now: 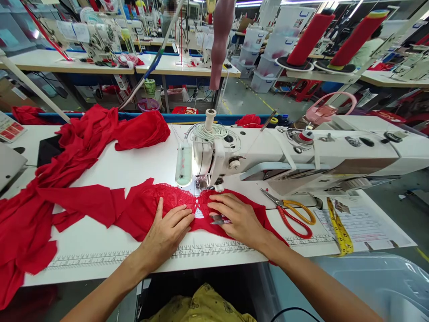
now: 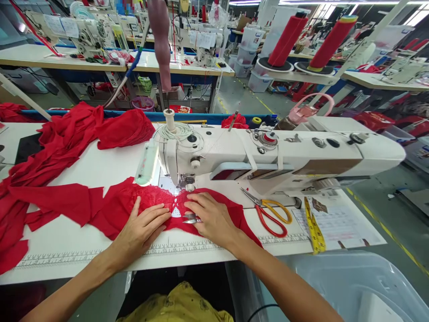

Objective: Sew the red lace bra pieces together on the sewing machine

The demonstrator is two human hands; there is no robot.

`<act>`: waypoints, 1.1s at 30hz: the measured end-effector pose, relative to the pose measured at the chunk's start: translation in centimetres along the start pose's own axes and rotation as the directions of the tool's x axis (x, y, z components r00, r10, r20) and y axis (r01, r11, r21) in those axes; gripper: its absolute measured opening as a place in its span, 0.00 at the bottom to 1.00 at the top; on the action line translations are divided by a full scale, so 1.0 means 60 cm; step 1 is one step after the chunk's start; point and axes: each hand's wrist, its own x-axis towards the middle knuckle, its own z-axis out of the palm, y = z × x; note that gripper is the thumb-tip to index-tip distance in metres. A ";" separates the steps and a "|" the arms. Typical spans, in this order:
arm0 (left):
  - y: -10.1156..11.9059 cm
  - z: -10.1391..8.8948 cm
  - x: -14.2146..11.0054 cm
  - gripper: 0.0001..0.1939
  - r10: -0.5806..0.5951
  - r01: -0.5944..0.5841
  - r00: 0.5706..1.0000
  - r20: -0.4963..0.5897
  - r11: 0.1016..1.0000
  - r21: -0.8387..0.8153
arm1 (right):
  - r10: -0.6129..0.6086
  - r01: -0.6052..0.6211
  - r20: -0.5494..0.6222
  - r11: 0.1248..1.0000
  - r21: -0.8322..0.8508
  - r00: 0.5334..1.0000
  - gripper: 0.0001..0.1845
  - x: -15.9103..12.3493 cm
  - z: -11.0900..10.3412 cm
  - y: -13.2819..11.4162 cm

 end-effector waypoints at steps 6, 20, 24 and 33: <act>0.002 -0.013 0.016 0.11 -0.064 0.062 0.998 -0.023 0.996 -0.064 | -0.044 0.043 0.091 0.999 0.010 0.995 0.21 0.010 0.008 -0.016; 0.016 0.010 0.066 0.08 -0.440 0.437 0.898 0.001 0.892 -0.112 | -0.076 0.075 0.122 0.997 0.017 0.990 0.21 0.025 0.037 -0.017; 0.014 0.017 0.064 0.08 -0.439 0.439 0.898 0.027 0.890 -0.119 | -0.070 0.069 0.126 0.998 0.007 0.990 0.22 0.026 0.037 -0.017; 0.017 0.016 0.054 0.09 -0.473 0.468 0.880 0.037 0.853 -0.232 | -0.067 0.077 0.177 0.996 -0.049 0.982 0.23 0.025 0.033 -0.021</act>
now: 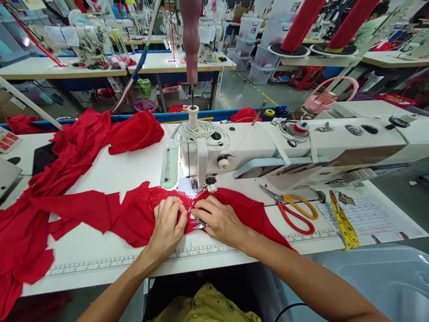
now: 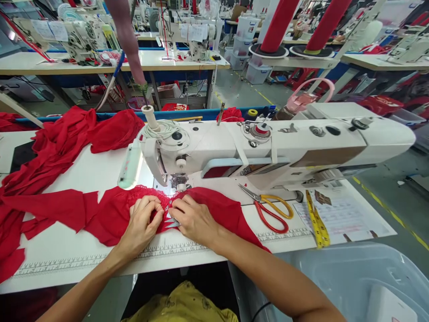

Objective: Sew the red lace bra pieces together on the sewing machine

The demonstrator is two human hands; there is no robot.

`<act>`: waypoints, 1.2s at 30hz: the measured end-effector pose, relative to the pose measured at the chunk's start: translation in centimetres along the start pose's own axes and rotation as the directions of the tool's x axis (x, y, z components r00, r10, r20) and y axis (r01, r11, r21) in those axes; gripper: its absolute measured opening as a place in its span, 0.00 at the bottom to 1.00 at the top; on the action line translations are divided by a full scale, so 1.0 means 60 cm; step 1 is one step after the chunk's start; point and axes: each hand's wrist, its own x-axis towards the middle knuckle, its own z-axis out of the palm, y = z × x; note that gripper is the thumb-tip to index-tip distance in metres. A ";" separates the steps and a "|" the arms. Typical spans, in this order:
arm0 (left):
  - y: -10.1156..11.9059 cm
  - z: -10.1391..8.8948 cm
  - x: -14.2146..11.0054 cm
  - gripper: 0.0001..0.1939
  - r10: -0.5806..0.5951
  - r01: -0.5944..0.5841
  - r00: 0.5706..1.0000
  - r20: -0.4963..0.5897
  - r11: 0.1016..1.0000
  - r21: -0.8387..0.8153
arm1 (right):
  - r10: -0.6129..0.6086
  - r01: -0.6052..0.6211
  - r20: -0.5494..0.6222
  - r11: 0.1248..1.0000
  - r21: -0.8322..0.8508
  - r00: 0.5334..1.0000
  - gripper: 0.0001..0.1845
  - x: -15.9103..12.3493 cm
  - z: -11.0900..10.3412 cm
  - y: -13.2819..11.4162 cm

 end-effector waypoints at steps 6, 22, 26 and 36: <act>-0.002 -0.001 -0.003 0.09 0.029 -0.029 0.999 -0.018 1.000 0.003 | 0.173 -0.168 -0.030 0.977 0.134 0.984 0.06 0.002 -0.024 0.000; -0.009 0.004 -0.007 0.07 0.062 -0.065 0.995 -0.073 0.997 -0.042 | 0.097 -0.061 0.169 0.976 -0.208 0.981 0.08 0.021 -0.064 -0.041; -0.010 0.005 -0.008 0.07 0.059 -0.062 0.996 -0.071 0.997 -0.046 | 0.122 -0.082 0.201 0.977 -0.196 0.972 0.06 0.020 -0.056 -0.035; -0.008 0.004 -0.007 0.07 0.045 -0.048 0.996 -0.071 0.998 -0.046 | 0.084 -0.035 0.216 0.975 -0.219 0.973 0.06 0.021 -0.047 -0.033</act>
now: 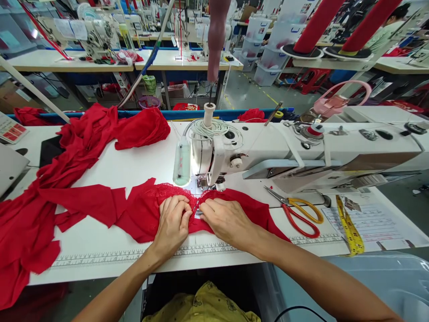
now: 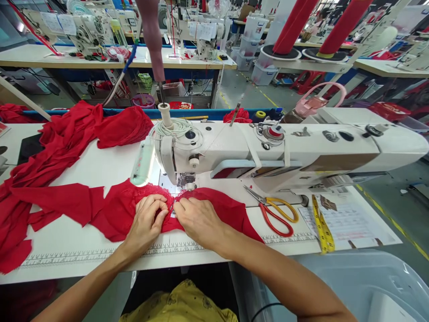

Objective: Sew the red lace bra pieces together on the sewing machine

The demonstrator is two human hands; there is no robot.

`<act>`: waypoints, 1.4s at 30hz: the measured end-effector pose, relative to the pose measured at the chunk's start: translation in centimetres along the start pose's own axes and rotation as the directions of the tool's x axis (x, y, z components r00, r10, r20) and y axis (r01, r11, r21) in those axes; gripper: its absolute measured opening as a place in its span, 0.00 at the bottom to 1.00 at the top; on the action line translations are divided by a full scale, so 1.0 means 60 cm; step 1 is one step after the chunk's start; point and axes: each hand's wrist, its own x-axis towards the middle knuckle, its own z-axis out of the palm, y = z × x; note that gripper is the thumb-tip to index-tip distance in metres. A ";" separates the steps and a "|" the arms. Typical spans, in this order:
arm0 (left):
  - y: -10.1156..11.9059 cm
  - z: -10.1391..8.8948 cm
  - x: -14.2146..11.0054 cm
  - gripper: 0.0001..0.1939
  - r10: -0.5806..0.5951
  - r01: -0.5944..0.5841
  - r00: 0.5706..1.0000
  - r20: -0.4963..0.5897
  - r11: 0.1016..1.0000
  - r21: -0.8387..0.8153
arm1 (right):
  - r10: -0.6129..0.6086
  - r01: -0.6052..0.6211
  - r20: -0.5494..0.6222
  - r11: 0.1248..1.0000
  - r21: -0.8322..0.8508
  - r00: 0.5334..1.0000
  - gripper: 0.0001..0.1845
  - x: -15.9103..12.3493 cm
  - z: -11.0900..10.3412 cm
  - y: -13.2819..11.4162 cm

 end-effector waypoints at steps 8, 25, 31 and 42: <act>0.002 -0.001 0.000 0.07 -0.006 0.006 1.000 0.006 1.000 -0.003 | -0.058 0.057 -0.044 0.998 -0.016 0.997 0.07 0.006 0.008 0.003; 0.002 -0.006 0.002 0.09 -0.027 0.028 1.000 0.012 0.999 -0.028 | -0.074 0.072 -0.093 0.997 -0.024 0.993 0.09 0.005 0.007 0.009; 0.000 -0.007 0.003 0.08 -0.025 0.025 1.000 0.011 0.999 -0.038 | -0.064 0.063 -0.077 0.998 -0.018 0.995 0.09 0.002 0.004 0.009; 0.000 -0.008 0.002 0.08 -0.027 0.028 0.999 0.020 0.999 -0.043 | -0.142 0.141 -0.076 0.990 -0.019 0.987 0.12 0.014 0.010 0.010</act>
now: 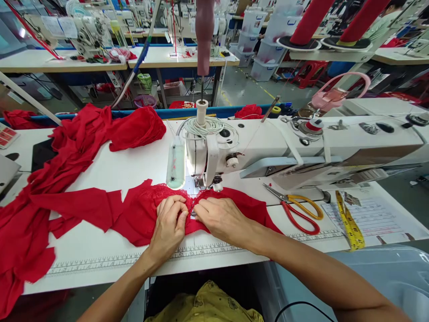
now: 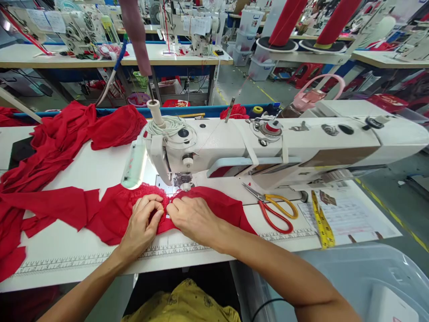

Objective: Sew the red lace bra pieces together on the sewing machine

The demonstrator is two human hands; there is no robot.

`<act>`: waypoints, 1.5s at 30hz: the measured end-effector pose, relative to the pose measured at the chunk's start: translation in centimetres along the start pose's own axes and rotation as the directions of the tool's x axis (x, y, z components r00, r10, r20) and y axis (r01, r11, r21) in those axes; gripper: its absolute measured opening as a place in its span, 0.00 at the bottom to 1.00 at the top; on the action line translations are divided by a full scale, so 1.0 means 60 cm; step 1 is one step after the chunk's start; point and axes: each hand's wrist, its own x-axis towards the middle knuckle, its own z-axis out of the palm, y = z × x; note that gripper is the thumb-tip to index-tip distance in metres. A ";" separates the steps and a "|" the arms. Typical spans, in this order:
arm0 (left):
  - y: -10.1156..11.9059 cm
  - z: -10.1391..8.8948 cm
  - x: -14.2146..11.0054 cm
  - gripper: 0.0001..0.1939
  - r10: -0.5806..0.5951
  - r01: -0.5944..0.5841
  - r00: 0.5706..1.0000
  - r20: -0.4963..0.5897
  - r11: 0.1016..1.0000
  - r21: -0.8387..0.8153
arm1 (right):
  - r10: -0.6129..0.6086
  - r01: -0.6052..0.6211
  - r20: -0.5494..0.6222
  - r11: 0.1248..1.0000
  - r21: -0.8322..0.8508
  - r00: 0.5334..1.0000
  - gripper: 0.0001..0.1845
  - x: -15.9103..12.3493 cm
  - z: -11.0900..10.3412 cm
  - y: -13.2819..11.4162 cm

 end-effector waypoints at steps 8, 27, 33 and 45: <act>0.000 0.002 0.001 0.08 0.018 -0.017 1.000 -0.012 1.000 0.015 | -0.037 0.035 0.054 0.999 0.030 0.998 0.10 0.014 -0.002 0.003; 0.002 -0.002 -0.001 0.09 0.039 -0.039 0.999 -0.025 0.999 -0.005 | -0.014 0.046 -0.191 0.986 0.162 0.981 0.11 0.001 0.050 0.004; 0.001 0.004 0.000 0.08 0.066 -0.067 0.997 -0.044 0.998 -0.017 | -0.053 0.069 -0.246 0.996 0.057 0.968 0.13 0.000 0.060 -0.005; -0.001 -0.033 -0.046 0.09 0.273 -0.266 0.961 -0.034 0.954 0.141 | 0.113 -0.055 -0.242 0.971 0.234 0.964 0.24 -0.025 0.039 0.004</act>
